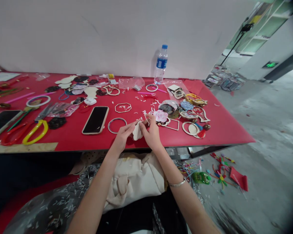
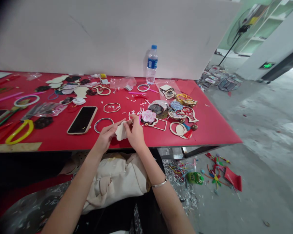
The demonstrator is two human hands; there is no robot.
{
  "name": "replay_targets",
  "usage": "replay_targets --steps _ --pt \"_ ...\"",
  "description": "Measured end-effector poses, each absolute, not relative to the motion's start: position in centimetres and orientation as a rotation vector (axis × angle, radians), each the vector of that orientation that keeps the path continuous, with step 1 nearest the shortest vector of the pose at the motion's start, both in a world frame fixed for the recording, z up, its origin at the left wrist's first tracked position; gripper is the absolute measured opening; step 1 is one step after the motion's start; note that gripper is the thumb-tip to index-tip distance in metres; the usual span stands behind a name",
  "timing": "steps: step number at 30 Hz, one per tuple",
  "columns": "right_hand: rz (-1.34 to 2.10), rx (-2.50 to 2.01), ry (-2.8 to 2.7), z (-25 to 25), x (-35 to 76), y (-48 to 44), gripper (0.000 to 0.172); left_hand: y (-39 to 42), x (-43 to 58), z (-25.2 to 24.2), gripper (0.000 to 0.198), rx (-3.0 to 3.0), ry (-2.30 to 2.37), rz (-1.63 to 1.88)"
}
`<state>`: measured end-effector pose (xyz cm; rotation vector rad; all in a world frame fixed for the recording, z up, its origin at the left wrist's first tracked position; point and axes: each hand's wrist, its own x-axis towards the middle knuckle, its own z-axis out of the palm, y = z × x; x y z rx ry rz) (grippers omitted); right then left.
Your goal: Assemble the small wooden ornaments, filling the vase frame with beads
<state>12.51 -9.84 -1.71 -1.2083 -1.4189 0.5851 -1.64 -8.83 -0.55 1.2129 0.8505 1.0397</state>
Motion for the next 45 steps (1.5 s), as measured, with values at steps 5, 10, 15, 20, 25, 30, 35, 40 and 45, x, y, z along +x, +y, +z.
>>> replay_targets --steps 5,10,15,20,25,30,35,40,45 --pt "0.707 -1.119 -1.388 -1.8 12.4 -9.7 0.032 -8.9 -1.4 -0.2 0.056 1.247 0.814 1.028" --pt "0.671 -1.134 -1.442 -1.9 12.4 -9.9 0.032 -8.8 -1.3 -0.4 0.054 1.259 0.778 1.057" --pt "0.549 -1.143 -1.561 -1.9 12.3 -10.4 0.026 -8.6 -1.3 -0.8 0.057 1.220 0.778 1.043" --pt "0.464 -1.130 -1.653 -1.9 12.3 -10.8 0.030 -8.6 -1.5 -1.1 0.054 1.231 0.802 1.068" --pt "0.475 -1.103 -1.650 -2.0 12.5 -10.9 0.028 -8.6 -1.7 -1.2 0.054 1.287 0.869 1.043" --pt "0.513 -1.063 -1.654 -2.0 12.7 -10.9 0.027 -8.7 -1.7 -1.1 0.050 1.337 0.874 1.054" --pt "0.497 -1.053 -1.651 -1.9 12.6 -11.0 0.026 -8.7 -1.6 -1.0 0.048 1.344 0.876 1.048" --pt "0.480 -1.058 -1.666 -1.8 12.6 -11.1 0.026 -8.6 -1.5 -0.8 0.047 1.321 0.884 1.026" --pt "0.474 -1.063 -1.687 -1.5 12.6 -11.1 0.028 -8.7 -1.3 -0.5 0.044 1.287 0.864 1.037"
